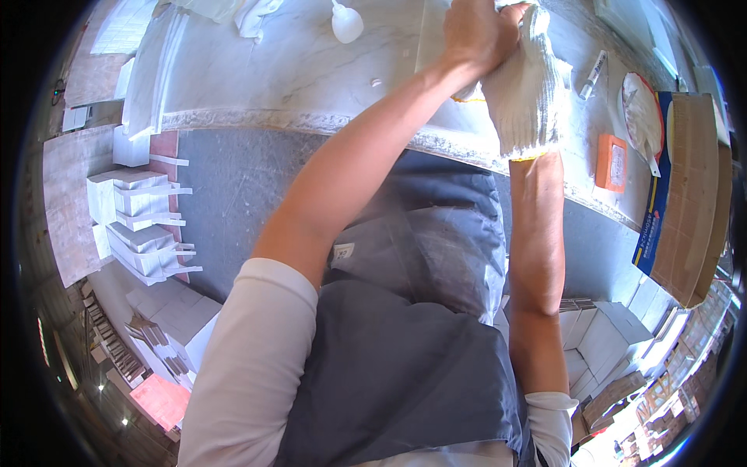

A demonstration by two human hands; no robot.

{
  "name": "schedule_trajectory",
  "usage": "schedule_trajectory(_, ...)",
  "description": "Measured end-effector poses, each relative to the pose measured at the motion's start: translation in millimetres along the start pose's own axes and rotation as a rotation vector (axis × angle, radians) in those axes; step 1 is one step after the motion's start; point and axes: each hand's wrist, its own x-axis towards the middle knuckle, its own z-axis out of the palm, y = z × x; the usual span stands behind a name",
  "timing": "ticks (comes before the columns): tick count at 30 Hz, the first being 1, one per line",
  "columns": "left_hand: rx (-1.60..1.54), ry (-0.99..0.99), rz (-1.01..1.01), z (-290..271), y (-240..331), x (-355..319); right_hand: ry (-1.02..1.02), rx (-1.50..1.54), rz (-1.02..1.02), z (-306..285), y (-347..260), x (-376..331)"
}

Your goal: The person scrapes a white marble tile with a metal scraper, repeatedly removing residue from the surface. The person holds the tile with one hand and uses the scraper with the other, working across the tile face.

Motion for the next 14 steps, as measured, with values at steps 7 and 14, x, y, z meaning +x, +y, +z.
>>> schedule_trajectory(7, 0.251, 0.078, 0.153, 21.9, -30.0, 20.7, 0.064, -0.43, 0.067, 22.5, -2.1, -47.0)
schedule_trajectory(14, 0.583, -0.05, 0.174, 3.4, -83.8, 73.9, -0.143, -0.673, 0.122, 47.4, -10.9, -141.1)
